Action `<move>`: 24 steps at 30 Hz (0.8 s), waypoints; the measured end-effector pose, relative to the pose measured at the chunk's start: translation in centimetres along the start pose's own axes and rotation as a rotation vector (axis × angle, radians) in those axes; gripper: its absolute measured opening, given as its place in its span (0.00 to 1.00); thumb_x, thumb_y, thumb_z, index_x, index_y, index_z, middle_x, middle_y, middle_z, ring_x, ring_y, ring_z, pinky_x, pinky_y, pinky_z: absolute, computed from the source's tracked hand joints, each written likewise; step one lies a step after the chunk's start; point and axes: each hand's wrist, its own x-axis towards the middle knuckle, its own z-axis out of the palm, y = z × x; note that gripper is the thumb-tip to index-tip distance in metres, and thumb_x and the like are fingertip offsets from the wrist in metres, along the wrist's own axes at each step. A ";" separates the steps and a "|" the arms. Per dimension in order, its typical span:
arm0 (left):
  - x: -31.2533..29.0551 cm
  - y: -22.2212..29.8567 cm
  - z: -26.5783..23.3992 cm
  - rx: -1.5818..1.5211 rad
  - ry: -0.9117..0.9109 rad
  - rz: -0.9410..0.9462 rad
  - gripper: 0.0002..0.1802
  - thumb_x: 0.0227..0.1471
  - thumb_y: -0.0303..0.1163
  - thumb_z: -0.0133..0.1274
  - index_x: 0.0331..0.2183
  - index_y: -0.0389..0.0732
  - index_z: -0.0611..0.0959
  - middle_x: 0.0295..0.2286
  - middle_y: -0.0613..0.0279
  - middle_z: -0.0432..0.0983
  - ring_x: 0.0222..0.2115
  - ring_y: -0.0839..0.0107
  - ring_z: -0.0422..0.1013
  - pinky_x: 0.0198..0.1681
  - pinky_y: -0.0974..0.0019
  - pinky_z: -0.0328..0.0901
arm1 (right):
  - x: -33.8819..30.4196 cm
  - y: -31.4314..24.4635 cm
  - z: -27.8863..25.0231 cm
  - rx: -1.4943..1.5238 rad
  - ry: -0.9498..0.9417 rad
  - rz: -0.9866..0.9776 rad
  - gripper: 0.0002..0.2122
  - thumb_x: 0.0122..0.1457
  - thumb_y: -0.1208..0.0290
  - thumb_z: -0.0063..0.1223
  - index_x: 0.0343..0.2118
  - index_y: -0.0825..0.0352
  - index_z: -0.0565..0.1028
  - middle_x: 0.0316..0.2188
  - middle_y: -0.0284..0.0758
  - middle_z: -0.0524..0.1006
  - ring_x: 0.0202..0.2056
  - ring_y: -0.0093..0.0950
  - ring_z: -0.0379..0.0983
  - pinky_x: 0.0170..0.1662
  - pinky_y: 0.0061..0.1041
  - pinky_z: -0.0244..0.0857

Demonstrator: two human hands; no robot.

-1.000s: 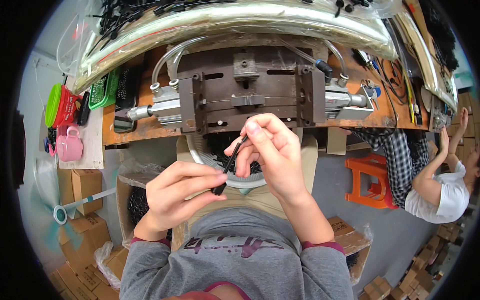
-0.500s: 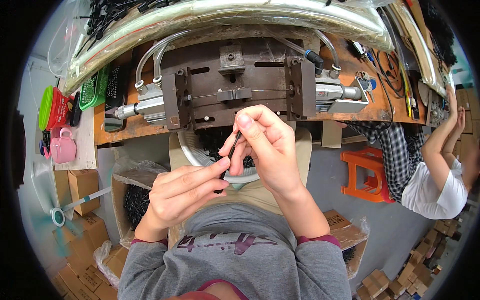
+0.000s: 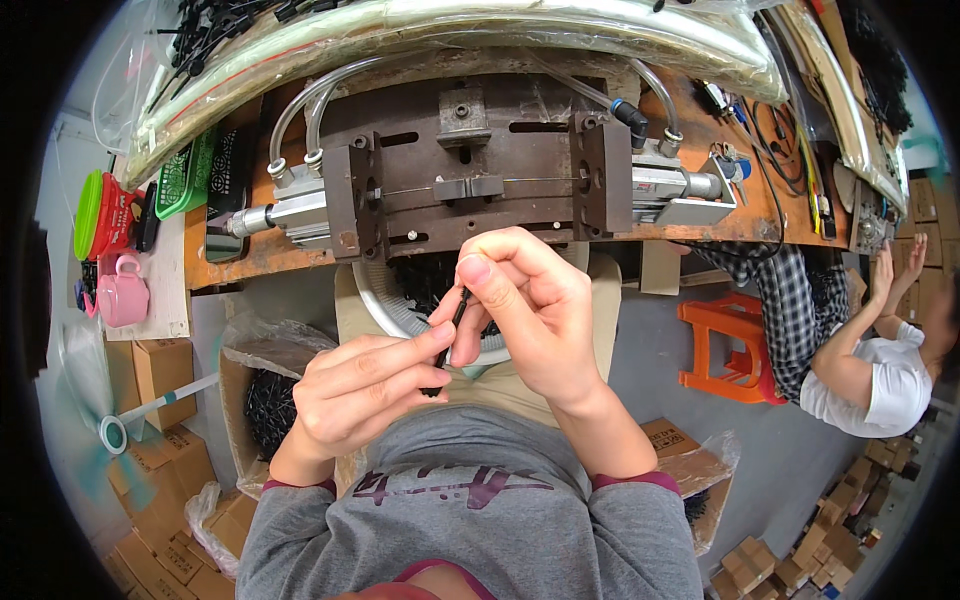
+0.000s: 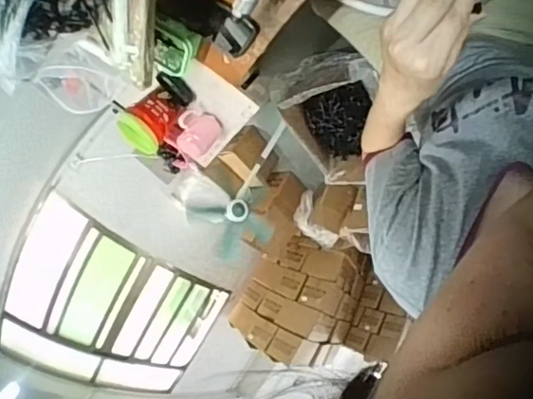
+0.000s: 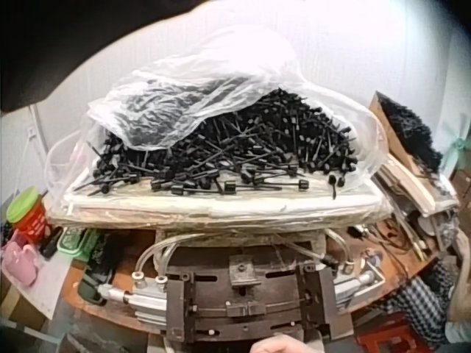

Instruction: Manually assemble small electronic or plastic components using a workbench fixture.

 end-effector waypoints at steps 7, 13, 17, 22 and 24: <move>0.2 0.2 0.1 -0.039 -0.003 -0.027 0.17 0.33 0.27 0.69 0.31 0.31 0.87 0.44 0.49 0.81 0.33 0.63 0.79 0.34 0.66 0.75 | -0.2 -0.2 0.2 -0.014 0.013 -0.014 0.07 0.68 0.74 0.47 0.40 0.74 0.73 0.26 0.42 0.80 0.19 0.22 0.76 0.21 0.18 0.69; 0.2 0.3 -0.1 -0.096 -0.036 -0.041 0.15 0.37 0.21 0.66 0.34 0.27 0.86 0.46 0.46 0.79 0.34 0.59 0.79 0.37 0.63 0.76 | -0.2 -0.4 0.4 -0.125 0.018 -0.016 0.07 0.70 0.74 0.42 0.38 0.73 0.70 0.24 0.46 0.79 0.16 0.24 0.74 0.18 0.17 0.68; 0.2 0.3 0.0 -0.092 -0.031 -0.042 0.15 0.37 0.21 0.66 0.34 0.27 0.86 0.46 0.46 0.79 0.35 0.59 0.79 0.37 0.63 0.75 | -0.4 -0.2 0.4 -0.102 0.018 -0.010 0.07 0.69 0.75 0.42 0.38 0.73 0.71 0.24 0.46 0.79 0.16 0.24 0.74 0.18 0.18 0.68; 0.1 0.2 -0.1 -0.091 -0.029 -0.049 0.16 0.37 0.20 0.66 0.33 0.27 0.86 0.45 0.46 0.79 0.35 0.59 0.79 0.37 0.63 0.76 | -0.3 -0.2 0.4 -0.087 0.027 0.015 0.07 0.69 0.74 0.43 0.38 0.72 0.71 0.24 0.46 0.79 0.16 0.24 0.74 0.18 0.18 0.68; 0.4 0.1 -0.1 -0.079 -0.023 -0.030 0.16 0.37 0.20 0.66 0.33 0.27 0.85 0.45 0.46 0.79 0.35 0.59 0.79 0.37 0.64 0.76 | -0.2 -0.2 0.4 -0.041 0.037 0.055 0.06 0.69 0.74 0.44 0.38 0.72 0.71 0.25 0.45 0.79 0.17 0.24 0.74 0.19 0.17 0.68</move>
